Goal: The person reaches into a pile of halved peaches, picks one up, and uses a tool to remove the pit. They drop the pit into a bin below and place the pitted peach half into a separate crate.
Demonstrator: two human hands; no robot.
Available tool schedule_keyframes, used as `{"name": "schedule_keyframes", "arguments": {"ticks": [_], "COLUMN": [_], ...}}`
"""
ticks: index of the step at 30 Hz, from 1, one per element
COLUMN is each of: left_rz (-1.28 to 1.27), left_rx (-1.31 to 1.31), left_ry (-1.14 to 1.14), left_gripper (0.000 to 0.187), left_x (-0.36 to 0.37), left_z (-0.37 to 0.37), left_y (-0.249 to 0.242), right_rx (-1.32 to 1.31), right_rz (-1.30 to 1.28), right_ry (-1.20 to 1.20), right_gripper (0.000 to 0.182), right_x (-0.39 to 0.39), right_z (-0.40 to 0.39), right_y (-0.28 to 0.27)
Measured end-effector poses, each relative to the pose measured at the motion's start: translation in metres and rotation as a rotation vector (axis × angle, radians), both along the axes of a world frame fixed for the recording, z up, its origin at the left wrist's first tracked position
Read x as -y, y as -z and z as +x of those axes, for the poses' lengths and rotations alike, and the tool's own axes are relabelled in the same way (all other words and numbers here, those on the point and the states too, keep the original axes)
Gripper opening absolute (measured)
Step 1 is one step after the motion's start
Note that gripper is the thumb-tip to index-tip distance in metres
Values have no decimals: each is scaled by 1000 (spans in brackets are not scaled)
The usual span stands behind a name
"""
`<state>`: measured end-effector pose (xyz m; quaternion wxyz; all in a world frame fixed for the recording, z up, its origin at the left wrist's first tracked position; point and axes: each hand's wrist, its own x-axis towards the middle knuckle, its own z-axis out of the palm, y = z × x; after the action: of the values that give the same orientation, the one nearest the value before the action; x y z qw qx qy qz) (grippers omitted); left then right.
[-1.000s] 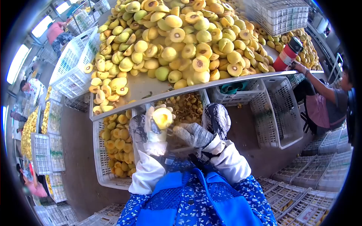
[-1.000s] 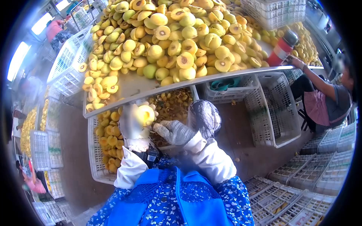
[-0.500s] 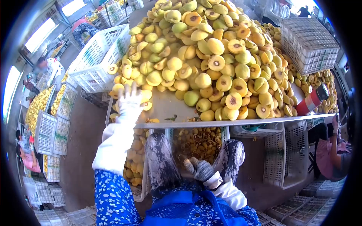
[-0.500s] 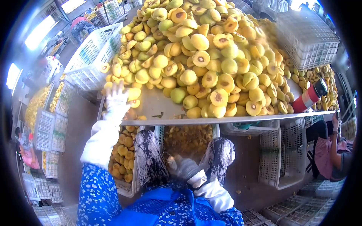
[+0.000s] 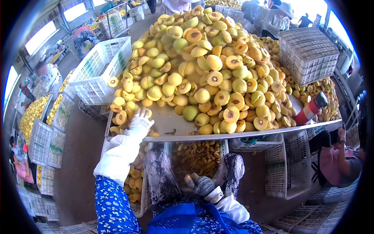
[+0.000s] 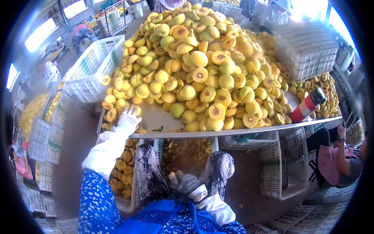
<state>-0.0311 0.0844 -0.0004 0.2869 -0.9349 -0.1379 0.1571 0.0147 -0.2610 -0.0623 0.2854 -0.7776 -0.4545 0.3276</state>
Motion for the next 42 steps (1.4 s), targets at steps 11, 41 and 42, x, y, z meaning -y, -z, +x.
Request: {"name": "schedule_keyframes", "arguments": {"ticks": [11, 41, 42], "left_rz": [-667, -2179, -2180], "left_rx": [946, 1779, 1772], "left_ry": [-278, -648, -681], "left_gripper": [21, 30, 30], "left_x": [16, 245, 243], "left_z": [7, 22, 21], "left_y": [17, -6, 5], "right_rx": [-22, 173, 185], "right_rz": [220, 523, 479], "right_ry": [187, 248, 230], "right_gripper": [34, 30, 30], "right_x": [9, -17, -16], "right_z": [11, 1, 0], "right_y": [-1, 4, 0]}}
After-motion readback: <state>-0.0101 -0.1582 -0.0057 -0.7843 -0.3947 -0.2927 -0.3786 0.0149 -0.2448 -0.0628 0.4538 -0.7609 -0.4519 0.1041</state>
